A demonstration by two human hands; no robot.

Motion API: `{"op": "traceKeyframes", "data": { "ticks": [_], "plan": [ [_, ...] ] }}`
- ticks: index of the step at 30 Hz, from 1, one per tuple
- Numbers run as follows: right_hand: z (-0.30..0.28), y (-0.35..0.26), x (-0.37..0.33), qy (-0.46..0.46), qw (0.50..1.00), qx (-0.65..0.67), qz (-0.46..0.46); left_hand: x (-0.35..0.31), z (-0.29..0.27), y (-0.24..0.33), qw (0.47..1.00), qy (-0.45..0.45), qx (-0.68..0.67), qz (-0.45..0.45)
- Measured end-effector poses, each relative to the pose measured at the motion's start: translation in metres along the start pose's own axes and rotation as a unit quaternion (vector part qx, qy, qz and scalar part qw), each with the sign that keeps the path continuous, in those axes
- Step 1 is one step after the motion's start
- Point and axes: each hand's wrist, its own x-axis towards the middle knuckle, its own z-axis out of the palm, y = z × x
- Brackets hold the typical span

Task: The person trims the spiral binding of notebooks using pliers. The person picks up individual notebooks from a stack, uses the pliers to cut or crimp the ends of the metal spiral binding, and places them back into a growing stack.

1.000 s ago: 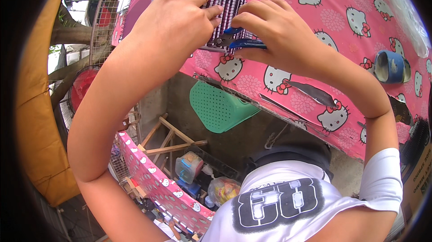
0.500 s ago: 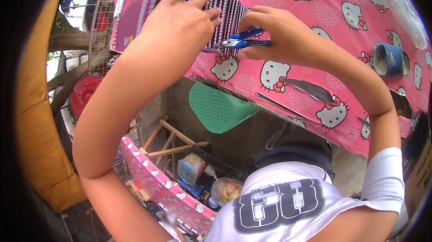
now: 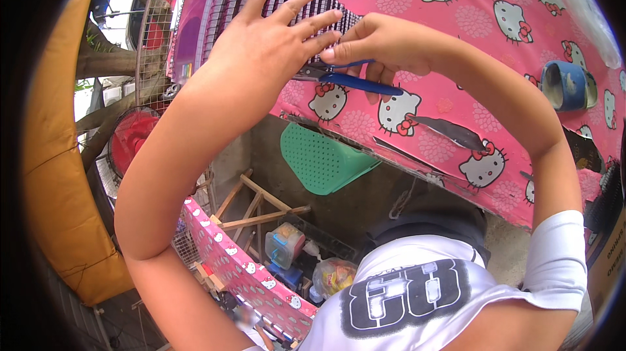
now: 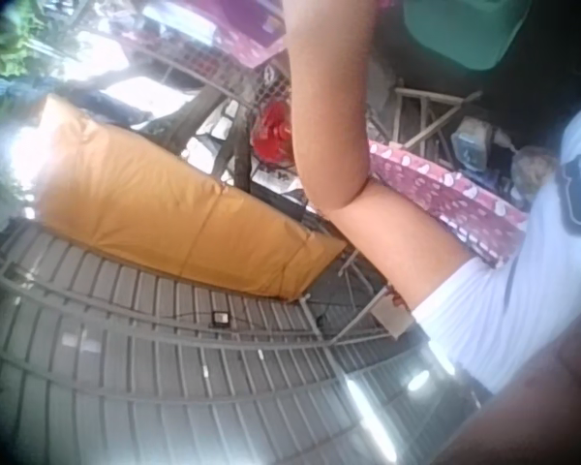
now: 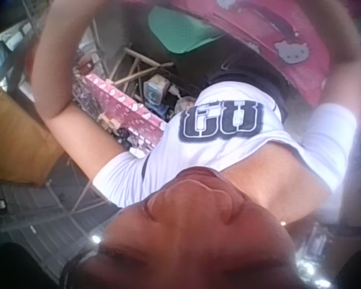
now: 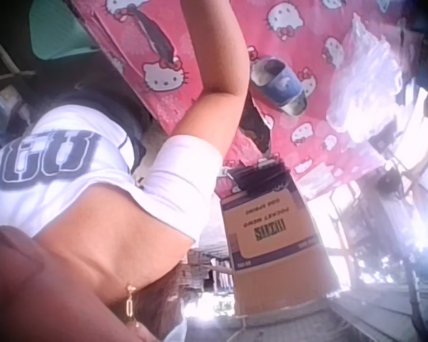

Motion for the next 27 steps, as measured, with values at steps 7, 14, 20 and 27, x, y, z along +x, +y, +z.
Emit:
{"op": "traceKeyframes", "data": {
  "ticks": [7,14,20,27],
  "plan": [
    [0.004,0.029,-0.005,0.268,0.723,-0.471,-0.428,0.001,-0.008,0.001,0.998,-0.06,0.015,-0.011],
    [0.003,0.003,-0.003,0.111,0.928,-0.304,-0.186,-0.001,-0.005,0.003,0.998,-0.056,0.006,-0.016],
    [-0.005,0.005,0.001,0.048,0.986,-0.147,-0.061,0.006,0.004,0.002,0.997,0.037,-0.07,0.024],
    [0.0,0.046,0.0,0.225,0.779,-0.428,-0.4,0.012,0.009,0.004,0.999,-0.034,-0.018,0.007]
  ]
}}
